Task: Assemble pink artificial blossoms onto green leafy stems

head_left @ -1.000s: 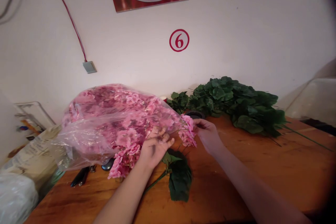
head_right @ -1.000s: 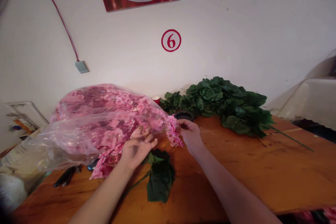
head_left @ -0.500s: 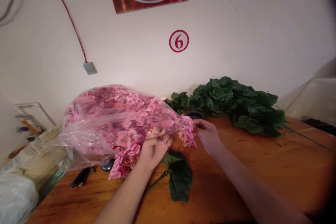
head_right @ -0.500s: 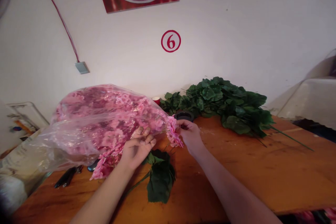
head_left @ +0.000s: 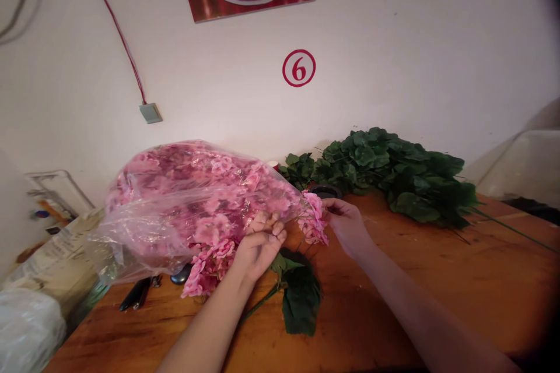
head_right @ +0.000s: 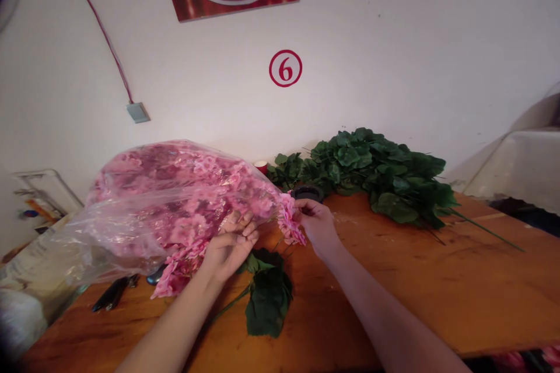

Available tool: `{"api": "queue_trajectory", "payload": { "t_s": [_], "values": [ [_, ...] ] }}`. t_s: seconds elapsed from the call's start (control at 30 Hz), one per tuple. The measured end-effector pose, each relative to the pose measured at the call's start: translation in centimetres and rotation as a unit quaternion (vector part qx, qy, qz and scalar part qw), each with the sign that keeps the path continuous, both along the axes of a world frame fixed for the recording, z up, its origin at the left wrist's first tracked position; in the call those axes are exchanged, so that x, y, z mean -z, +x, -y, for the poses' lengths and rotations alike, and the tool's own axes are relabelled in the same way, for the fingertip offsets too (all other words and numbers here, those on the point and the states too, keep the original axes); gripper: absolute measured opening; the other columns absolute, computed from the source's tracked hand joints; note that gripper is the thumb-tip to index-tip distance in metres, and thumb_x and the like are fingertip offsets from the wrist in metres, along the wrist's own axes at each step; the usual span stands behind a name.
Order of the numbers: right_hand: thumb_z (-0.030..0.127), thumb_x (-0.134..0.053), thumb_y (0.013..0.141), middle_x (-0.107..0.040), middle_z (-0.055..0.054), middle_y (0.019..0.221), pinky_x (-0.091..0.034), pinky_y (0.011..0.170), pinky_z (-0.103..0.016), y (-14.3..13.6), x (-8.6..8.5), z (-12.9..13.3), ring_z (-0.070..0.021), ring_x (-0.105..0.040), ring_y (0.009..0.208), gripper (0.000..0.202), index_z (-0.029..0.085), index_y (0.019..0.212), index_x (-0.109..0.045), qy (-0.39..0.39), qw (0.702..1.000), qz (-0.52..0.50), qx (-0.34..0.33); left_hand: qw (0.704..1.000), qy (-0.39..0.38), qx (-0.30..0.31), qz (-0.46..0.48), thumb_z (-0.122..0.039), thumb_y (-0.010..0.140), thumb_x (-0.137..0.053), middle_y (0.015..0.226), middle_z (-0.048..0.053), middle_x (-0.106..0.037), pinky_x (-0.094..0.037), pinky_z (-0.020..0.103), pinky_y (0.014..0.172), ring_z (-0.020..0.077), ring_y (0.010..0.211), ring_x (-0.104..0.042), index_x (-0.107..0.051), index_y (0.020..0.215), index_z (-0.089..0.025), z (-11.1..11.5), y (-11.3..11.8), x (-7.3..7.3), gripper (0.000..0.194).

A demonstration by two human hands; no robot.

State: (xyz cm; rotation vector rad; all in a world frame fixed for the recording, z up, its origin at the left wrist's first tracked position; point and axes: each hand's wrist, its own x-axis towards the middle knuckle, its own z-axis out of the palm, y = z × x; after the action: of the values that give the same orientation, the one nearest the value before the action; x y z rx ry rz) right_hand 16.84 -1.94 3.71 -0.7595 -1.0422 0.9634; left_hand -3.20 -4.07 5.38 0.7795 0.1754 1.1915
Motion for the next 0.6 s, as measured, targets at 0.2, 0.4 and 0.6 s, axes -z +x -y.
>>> {"api": "queue_trajectory", "payload": {
  "t_s": [0.2,0.4,0.6],
  "values": [
    [0.028,-0.076,0.059,-0.062,-0.001,0.066,-0.044,0.054,-0.025,-0.02,0.03,-0.05,-0.0122,-0.054,0.058,0.015,0.020,0.068,-0.068,0.004,1.000,0.008,0.007,1.000,0.000,-0.005,-0.002,0.010,0.051,-0.051,0.082,-0.001,-0.049,-0.036,0.022,0.063,0.0085,0.069,-0.047,-0.052,0.076,-0.019,-0.03,0.06,0.09,0.038],
    [0.031,-0.076,0.059,-0.064,-0.002,0.067,-0.045,0.054,-0.025,-0.05,0.03,0.00,-0.0132,-0.055,0.059,0.016,0.020,0.069,-0.068,0.005,1.000,0.017,0.015,1.000,0.008,-0.001,0.004,0.011,0.054,-0.052,0.077,-0.002,-0.047,-0.039,0.021,0.063,0.0075,0.067,-0.047,-0.051,0.072,-0.018,-0.18,0.00,0.04,0.035],
    [0.035,-0.077,0.059,-0.065,-0.002,0.067,-0.046,0.054,-0.027,-0.10,0.08,-0.01,-0.0143,-0.057,0.059,0.019,0.020,0.069,-0.069,0.009,0.999,0.029,0.022,1.000,0.018,-0.011,-0.020,0.012,0.055,-0.058,0.078,-0.003,-0.050,-0.042,0.019,0.064,0.0070,0.069,-0.052,-0.051,0.074,-0.018,-0.33,-0.10,0.35,0.036]
  ]
}}
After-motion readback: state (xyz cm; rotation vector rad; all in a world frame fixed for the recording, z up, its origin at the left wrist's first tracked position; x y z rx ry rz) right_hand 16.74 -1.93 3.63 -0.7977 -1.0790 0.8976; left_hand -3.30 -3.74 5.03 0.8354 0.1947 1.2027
